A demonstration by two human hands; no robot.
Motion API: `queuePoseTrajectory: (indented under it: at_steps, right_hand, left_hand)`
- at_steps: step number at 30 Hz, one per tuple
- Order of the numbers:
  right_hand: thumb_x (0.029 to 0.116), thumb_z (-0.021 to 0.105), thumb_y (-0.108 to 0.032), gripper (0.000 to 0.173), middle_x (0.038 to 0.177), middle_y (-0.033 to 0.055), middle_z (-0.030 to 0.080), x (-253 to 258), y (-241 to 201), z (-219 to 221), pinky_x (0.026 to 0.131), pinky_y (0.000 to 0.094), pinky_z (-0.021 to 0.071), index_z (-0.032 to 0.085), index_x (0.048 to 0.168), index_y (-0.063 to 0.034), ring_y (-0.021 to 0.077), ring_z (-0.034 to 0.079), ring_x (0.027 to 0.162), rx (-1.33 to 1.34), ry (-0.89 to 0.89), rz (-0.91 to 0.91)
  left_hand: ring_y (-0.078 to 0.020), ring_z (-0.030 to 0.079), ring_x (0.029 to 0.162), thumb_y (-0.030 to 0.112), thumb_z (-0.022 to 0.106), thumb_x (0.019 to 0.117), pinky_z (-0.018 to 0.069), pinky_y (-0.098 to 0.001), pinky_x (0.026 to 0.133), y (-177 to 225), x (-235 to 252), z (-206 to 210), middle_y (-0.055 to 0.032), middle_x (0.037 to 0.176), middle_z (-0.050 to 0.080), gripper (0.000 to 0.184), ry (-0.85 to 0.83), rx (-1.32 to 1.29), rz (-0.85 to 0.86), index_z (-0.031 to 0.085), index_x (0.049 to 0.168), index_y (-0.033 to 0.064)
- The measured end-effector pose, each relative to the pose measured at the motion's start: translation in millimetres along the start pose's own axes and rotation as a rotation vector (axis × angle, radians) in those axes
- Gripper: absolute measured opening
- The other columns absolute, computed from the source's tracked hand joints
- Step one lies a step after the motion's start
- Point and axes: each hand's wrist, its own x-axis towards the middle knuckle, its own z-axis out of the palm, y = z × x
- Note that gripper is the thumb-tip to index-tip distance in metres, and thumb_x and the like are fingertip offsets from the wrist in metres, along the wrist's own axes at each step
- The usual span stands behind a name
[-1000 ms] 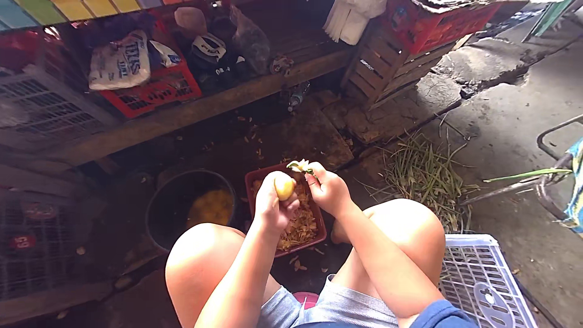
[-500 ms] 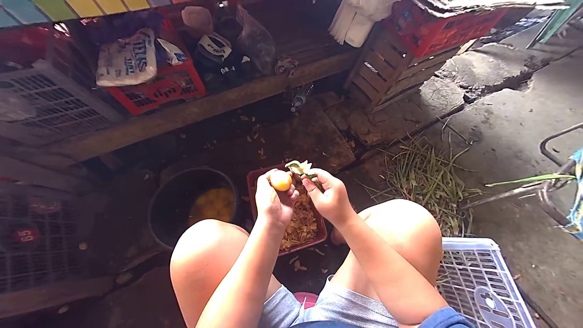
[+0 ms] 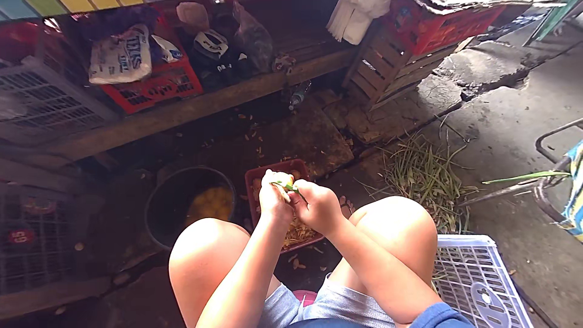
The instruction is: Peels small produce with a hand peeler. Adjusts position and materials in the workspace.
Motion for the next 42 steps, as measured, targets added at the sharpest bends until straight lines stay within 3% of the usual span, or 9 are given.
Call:
queuePoseTrajectory:
  at_steps: [4,9,11,15,19,26,32,36,42]
  right_hand:
    - [0.1027,0.057,-0.017,0.021,0.084,0.0168,0.067,11.0,16.8,-18.4,0.064,0.0529,0.0558,0.069,0.101,-0.0002,0.034,0.07,0.077,-0.106,-0.176,0.325]
    - [0.1061,0.044,-0.018,0.028,0.086,0.013,0.067,13.1,15.2,-24.7,0.061,0.0485,0.0542,0.063,0.12,-0.0016,0.028,0.066,0.071,-0.006,-0.123,0.362]
    - [0.1046,0.042,-0.016,0.03,0.085,0.0123,0.066,10.5,10.3,-22.7,0.061,0.047,0.0544,0.058,0.124,-0.0009,0.0265,0.066,0.071,0.04,-0.142,0.312]
    - [0.1022,0.047,-0.012,0.02,0.075,0.0069,0.059,3.7,5.8,-15.0,0.056,0.0353,0.0514,0.058,0.114,0.0006,0.0173,0.058,0.062,0.116,0.0,0.213]
    - [0.0995,0.054,-0.01,0.017,0.078,0.0104,0.066,3.6,0.9,-10.0,0.054,0.037,0.0541,0.065,0.105,0.0018,0.0203,0.065,0.062,0.073,0.04,0.055]
    - [0.0991,0.056,-0.012,0.018,0.07,0.0087,0.06,2.7,2.6,-8.9,0.046,0.035,0.0497,0.069,0.092,-0.0007,0.021,0.061,0.056,-0.017,0.046,-0.102]
    - [0.0989,0.055,-0.012,0.018,0.071,0.0106,0.061,9.6,12.3,-10.7,0.045,0.0385,0.0497,0.069,0.095,-0.0007,0.0247,0.063,0.056,-0.111,0.025,-0.025]
    - [0.106,0.053,-0.018,0.022,0.096,0.0189,0.07,21.9,33.5,-17.9,0.069,0.0576,0.0564,0.066,0.117,-0.0034,0.0382,0.071,0.085,-0.161,-0.232,0.421]
    - [0.1022,0.057,-0.014,0.019,0.08,0.0118,0.066,14.8,20.9,-16.0,0.059,0.0435,0.0548,0.064,0.114,0.0002,0.0243,0.064,0.066,0.058,0.016,0.278]
  left_hand:
    - [-0.0065,0.049,0.047,0.005,0.034,0.1045,0.0406,-0.0168,0.042,11.1,-7.0,-6.2,-0.0024,0.071,0.06,0.019,-0.129,0.067,0.141,0.047,0.093,0.0128]
    - [-0.0072,0.051,0.049,0.04,0.022,0.1135,0.044,-0.0186,0.046,20.5,-0.6,-7.6,-0.004,0.075,0.062,0.045,-0.071,0.012,0.003,0.051,0.094,0.0124]
    - [-0.0087,0.053,0.05,0.04,0.023,0.1124,0.0469,-0.0198,0.047,20.8,-1.6,-6.4,-0.0062,0.076,0.063,0.045,-0.063,-0.018,-0.038,0.054,0.097,0.0099]
    - [-0.0104,0.051,0.047,0.04,0.024,0.1099,0.0458,-0.0213,0.045,16.6,2.4,-6.0,-0.0039,0.068,0.057,0.045,-0.075,-0.057,-0.102,0.054,0.091,0.0121]
    - [-0.0096,0.052,0.047,0.048,0.022,0.1112,0.0455,-0.0207,0.044,11.5,2.7,-2.0,-0.0031,0.065,0.057,0.053,-0.051,-0.06,-0.101,0.055,0.089,0.0124]
    - [-0.0052,0.043,0.039,0.028,0.032,0.1081,0.036,-0.0161,0.037,8.7,-1.2,-3.0,0.0003,0.053,0.05,0.045,-0.113,0.008,-0.033,0.05,0.07,0.0144]
    - [-0.0027,0.035,0.035,0.023,0.032,0.1088,0.0297,-0.0144,0.035,7.1,1.5,-4.1,0.003,0.05,0.043,0.038,-0.14,0.11,0.005,0.049,0.076,0.0157]
    - [-0.0029,0.039,0.039,0.02,0.028,0.111,0.031,-0.0142,0.036,9.5,-9.9,-7.3,-0.0029,0.065,0.057,0.025,-0.23,0.143,0.096,0.05,0.1,0.0139]
    - [-0.0081,0.05,0.049,0.031,0.033,0.1126,0.0438,-0.0186,0.044,16.9,-3.4,-7.8,-0.0018,0.073,0.056,0.027,-0.095,0.333,0.163,0.051,0.102,0.015]
